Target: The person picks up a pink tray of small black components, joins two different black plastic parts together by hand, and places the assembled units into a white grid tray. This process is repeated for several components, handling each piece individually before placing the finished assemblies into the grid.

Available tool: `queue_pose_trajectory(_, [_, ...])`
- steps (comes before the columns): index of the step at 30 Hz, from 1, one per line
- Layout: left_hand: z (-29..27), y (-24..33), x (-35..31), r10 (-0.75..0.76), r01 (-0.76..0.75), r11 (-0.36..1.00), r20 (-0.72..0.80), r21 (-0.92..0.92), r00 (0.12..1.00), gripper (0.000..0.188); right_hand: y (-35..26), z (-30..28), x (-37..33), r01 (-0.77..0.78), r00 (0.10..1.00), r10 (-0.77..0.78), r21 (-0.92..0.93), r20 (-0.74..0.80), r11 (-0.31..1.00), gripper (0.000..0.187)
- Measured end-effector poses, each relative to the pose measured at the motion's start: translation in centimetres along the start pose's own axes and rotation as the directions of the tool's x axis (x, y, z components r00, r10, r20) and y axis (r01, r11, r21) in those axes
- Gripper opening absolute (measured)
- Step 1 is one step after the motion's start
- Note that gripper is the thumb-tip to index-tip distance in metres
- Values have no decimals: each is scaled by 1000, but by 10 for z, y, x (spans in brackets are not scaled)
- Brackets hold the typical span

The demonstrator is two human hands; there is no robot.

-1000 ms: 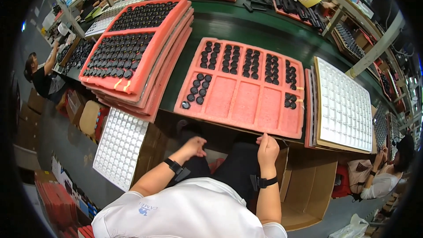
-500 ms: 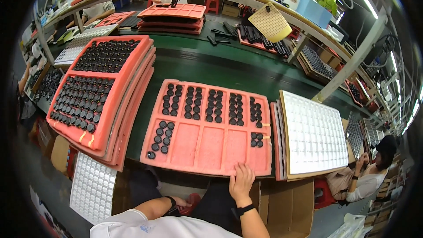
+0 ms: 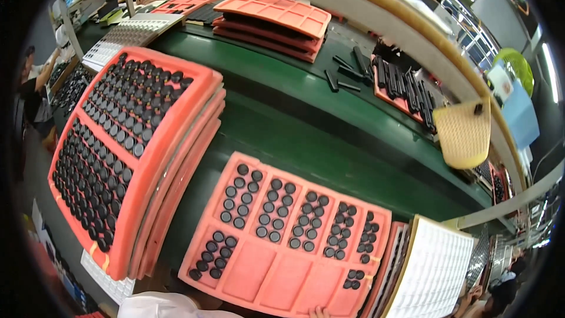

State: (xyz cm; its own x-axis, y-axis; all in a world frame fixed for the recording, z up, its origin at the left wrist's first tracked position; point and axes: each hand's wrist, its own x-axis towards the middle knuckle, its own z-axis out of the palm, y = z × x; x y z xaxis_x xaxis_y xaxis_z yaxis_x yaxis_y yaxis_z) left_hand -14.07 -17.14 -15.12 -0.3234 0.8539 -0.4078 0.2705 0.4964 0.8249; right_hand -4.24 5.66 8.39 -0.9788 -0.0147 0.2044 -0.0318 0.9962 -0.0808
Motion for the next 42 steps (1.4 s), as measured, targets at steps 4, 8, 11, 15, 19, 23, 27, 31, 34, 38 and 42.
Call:
queue_pose_trajectory(4, [-49, 23, 2, 126, -118, 991, -160, 57, 979, 41, 9, 7, -2, 57, 998, -58, -39, -9, 998, 41])
queue_pose_trajectory(8, [-87, 24, -8, 254, -203, 961, -308, 188, 917, 44, 10, 20, 0, 117, 961, -130, -67, -245, 991, 43])
queue_pose_trajectory(11, [-101, 18, -27, 354, -244, 920, -388, 305, 851, 47, -3, 16, 5, 48, 967, -53, -26, -248, 998, 45])
queue_pose_trajectory(15, [-100, 29, -63, 487, -283, 851, -465, 442, 739, 52, -10, 14, 6, 12, 977, -14, -11, -211, 1000, 49])
queue_pose_trajectory(19, [-92, 72, -113, 603, -311, 778, -511, 546, 613, 57, -12, -5, 9, 39, 966, -42, -16, -255, 999, 55])
queue_pose_trajectory(23, [-126, 140, -239, -22, 21, 998, 23, 52, 999, 51, -6, -1, 15, 100, 969, -97, 4, -228, 995, 41])
queue_pose_trajectory(27, [-156, 216, -336, -97, 88, 992, 104, 87, 990, 46, 1, 21, 13, 80, 952, -78, -4, -295, 997, 42])
queue_pose_trajectory(31, [-220, 300, -382, -34, 34, 999, 2, -26, 999, 43, -4, 15, 9, 96, 941, -80, 32, -328, 995, 54])
queue_pose_trajectory(34, [-280, 338, -391, -26, 27, 1000, -258, -3, 966, 37, 0, 21, 3, 66, 926, -52, 26, -374, 997, 49])
queue_pose_trajectory(38, [-369, 367, -384, 108, 43, 963, -528, 265, 842, 28, 1, 21, 1, 44, 926, -45, -11, -375, 999, 39])
queue_pose_trajectory(42, [-451, 386, -387, 15, 179, 966, -729, 188, 685, 20, 12, 34, -9, 53, 975, -47, 21, -219, 998, 58])
